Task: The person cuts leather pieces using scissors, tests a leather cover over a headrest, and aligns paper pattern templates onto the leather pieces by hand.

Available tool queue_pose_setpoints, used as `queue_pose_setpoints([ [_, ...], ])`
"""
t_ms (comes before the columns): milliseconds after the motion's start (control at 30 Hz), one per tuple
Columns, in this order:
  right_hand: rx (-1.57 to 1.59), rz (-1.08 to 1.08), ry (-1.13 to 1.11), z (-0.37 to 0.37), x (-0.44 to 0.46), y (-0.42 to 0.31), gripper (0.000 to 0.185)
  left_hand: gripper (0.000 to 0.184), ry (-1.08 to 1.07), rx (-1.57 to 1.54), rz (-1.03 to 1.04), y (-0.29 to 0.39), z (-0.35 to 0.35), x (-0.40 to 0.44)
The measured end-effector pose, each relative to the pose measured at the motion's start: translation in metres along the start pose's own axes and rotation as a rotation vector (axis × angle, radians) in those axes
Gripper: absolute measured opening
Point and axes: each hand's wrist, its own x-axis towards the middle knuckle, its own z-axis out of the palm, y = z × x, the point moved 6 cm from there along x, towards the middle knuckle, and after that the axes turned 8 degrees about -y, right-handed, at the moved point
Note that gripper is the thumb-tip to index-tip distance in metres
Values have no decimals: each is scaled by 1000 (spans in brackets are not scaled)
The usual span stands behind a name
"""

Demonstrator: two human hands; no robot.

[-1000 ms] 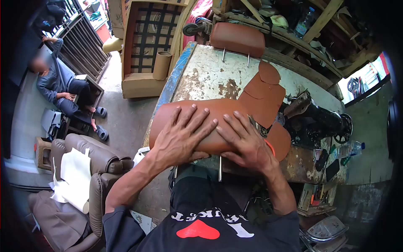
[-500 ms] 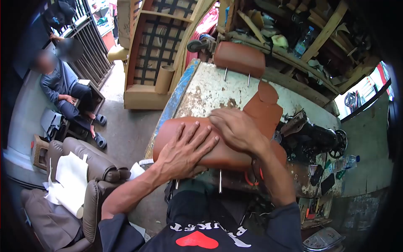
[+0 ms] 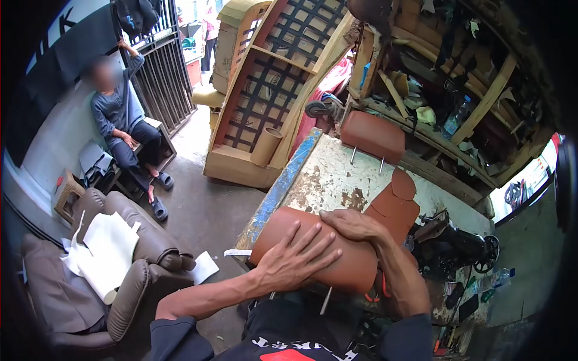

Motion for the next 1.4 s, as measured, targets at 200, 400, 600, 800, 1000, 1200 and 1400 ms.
queue_pose_setpoints([
  [200, -37, -215, 450, 26, -63, -47, 39, 68, 374, 319, -40, 36, 38, -57],
  [400, 47, -357, 595, 37, -94, -65, 27, 66, 492, 382, -100, 46, 48, -71],
  [600, 119, -276, 567, 41, -92, -57, 23, 73, 567, 359, -36, 43, 55, -81],
  [800, 294, -191, 474, 36, -84, -38, 26, 76, 507, 312, 26, 39, 51, -75],
  [1000, 565, -230, 251, 44, -52, -2, 37, 81, 509, 367, 13, 39, 54, -80],
  [1200, 868, -381, 51, 57, -39, 2, 35, 86, 543, 381, 46, 36, 53, -86],
  [1400, 984, -434, -65, 86, -51, -26, 37, 104, 782, 302, 73, 31, 72, -110],
])
